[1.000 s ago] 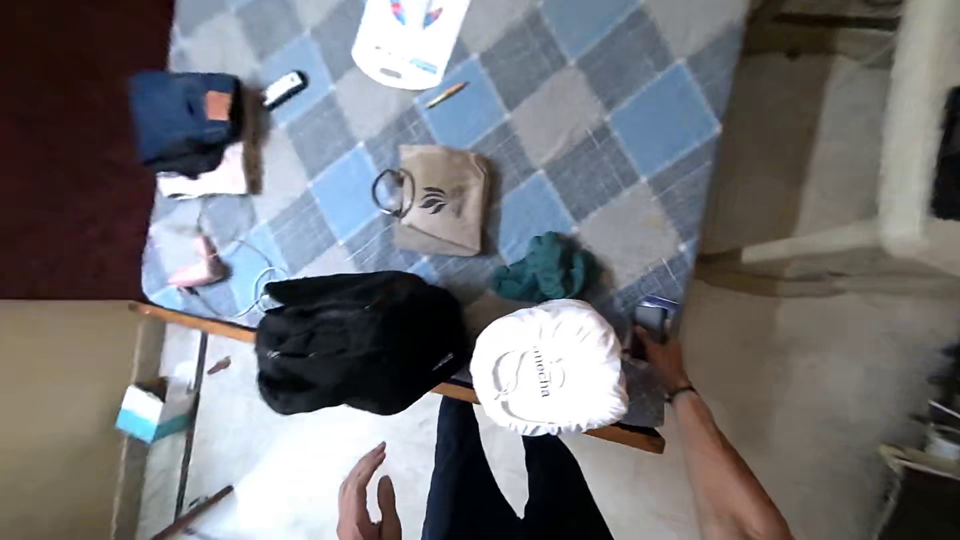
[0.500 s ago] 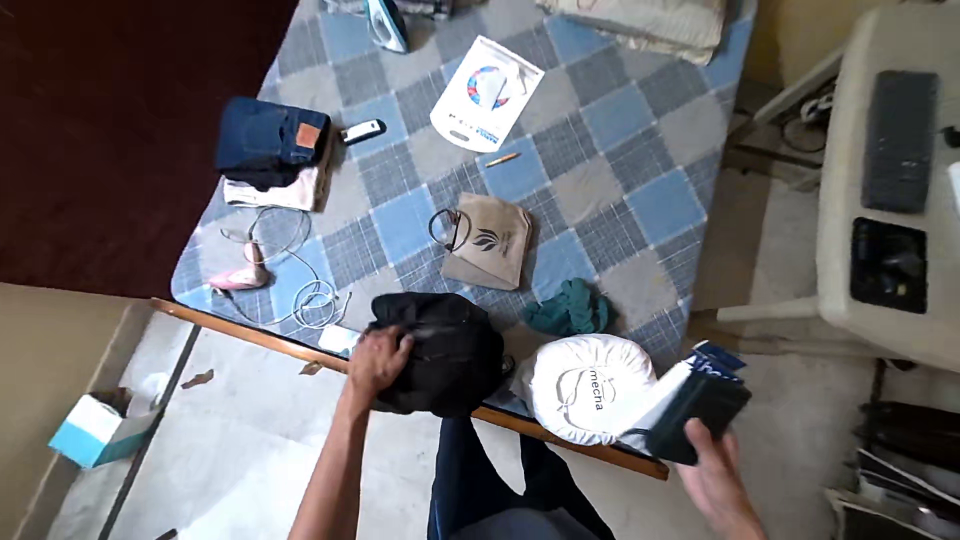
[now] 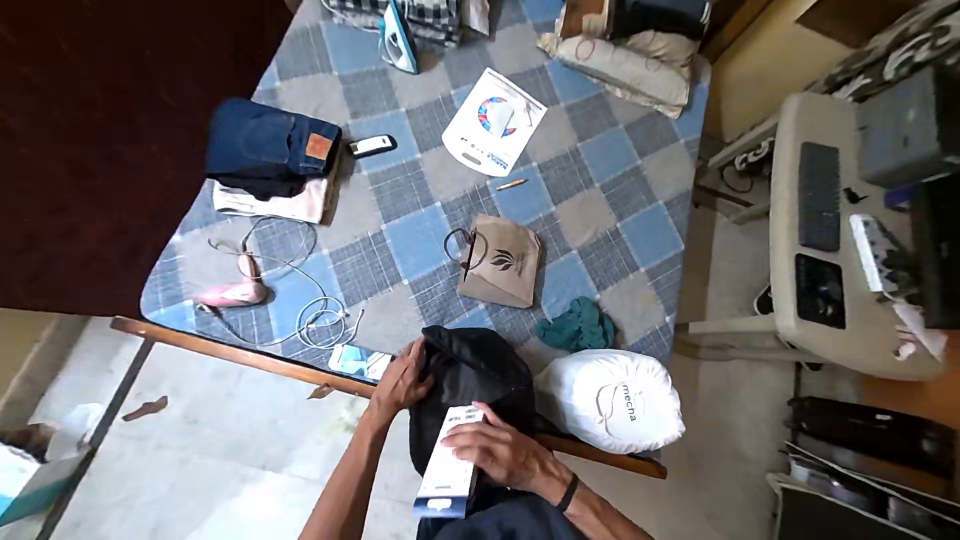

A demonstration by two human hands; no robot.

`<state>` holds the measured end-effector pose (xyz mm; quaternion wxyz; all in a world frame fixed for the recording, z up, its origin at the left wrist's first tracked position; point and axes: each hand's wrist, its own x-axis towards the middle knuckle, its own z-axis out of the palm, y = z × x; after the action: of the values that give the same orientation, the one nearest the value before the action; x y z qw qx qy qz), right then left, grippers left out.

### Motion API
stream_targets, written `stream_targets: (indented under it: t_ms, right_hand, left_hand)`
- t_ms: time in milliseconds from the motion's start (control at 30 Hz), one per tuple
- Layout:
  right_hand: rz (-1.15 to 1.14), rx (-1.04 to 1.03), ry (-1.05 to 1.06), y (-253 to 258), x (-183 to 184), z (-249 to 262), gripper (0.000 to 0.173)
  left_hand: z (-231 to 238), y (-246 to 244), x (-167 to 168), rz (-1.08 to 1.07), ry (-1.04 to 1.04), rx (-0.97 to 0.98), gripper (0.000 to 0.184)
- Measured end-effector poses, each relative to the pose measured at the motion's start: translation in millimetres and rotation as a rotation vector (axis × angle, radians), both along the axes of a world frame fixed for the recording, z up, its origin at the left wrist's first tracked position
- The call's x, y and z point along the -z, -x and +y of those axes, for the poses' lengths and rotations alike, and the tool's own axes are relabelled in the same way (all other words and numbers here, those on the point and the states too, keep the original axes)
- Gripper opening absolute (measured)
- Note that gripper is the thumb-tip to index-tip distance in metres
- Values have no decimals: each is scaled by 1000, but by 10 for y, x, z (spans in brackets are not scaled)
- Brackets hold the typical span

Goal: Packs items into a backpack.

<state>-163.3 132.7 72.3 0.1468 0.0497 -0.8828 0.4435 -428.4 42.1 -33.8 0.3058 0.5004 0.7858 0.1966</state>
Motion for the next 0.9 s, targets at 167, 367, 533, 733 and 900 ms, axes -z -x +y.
stream_targets:
  t_ms: [167,367,533,733,900]
  right_hand:
    - [37,-62,-167,437,-23,13,22]
    - [-82,1,-355,1021,375,416,21]
    - [-370,289,-584,990,632,457,18]
    - [-860,487,-661,1075,604,303,27]
    - [-1569,250,-113,1121,533,290,35]
  left_hand:
    - [203,187,96,-38,-42,131,103]
    - [64,341,152,-144,-221,-4,59]
    - [439,493,224,-271,-235,41,46]
    - [471,396,258,-222,-358,170,17]
    - [-119,129,120,-227,-356,4,17]
